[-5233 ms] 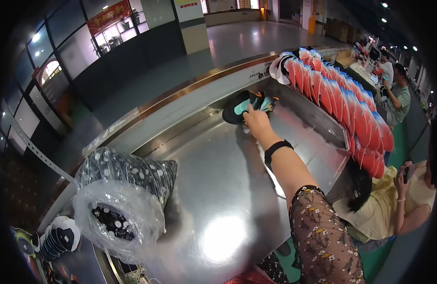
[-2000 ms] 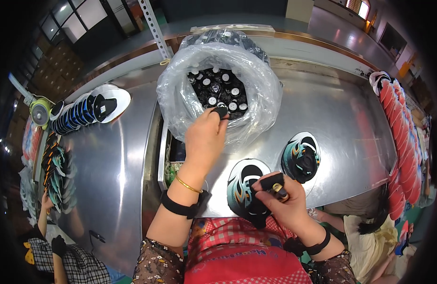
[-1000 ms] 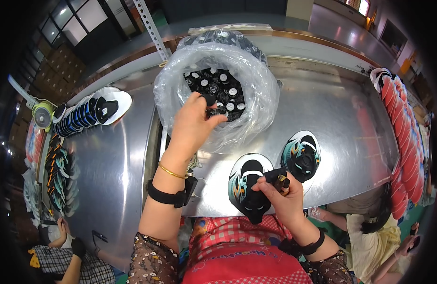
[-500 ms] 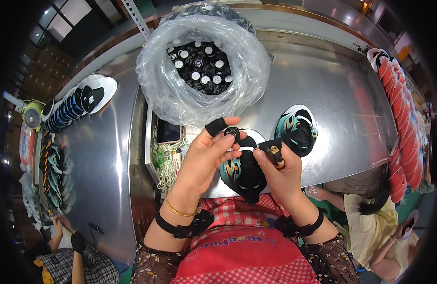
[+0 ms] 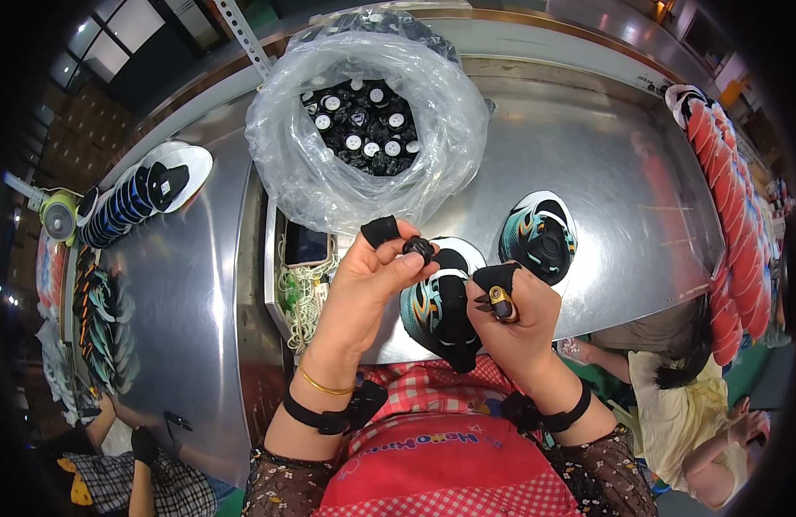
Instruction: Assembling components of a sneaker on a manufacturing line.
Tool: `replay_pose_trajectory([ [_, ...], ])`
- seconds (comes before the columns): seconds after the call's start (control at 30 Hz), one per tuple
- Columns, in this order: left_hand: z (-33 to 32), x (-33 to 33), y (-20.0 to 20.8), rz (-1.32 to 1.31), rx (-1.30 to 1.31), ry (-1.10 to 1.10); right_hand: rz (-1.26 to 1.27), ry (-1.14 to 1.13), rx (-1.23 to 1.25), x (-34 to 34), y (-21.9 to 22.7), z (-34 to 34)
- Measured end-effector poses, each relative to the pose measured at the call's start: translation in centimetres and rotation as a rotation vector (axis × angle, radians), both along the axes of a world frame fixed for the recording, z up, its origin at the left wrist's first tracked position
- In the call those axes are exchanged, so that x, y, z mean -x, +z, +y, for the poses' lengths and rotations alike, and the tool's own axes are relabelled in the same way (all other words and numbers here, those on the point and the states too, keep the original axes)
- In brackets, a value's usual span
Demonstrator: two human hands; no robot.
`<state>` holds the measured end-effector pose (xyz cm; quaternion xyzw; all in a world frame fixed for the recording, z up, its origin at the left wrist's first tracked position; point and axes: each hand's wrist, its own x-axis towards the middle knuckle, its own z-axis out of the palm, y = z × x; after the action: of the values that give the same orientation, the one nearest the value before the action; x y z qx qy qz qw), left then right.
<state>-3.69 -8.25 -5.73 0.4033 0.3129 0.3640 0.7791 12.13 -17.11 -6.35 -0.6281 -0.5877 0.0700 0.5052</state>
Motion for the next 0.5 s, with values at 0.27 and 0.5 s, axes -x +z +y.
replay_pose_trajectory([
  [0.27,-0.02,-0.36,0.21,-0.027,-0.029,-0.015,-0.055,0.004,0.010,-0.20,0.14,-0.14],
  [0.5,-0.08,-0.26,-0.05,-0.001,-0.030,-0.054,-0.086,0.040,0.006,-0.14,0.54,-0.54],
])
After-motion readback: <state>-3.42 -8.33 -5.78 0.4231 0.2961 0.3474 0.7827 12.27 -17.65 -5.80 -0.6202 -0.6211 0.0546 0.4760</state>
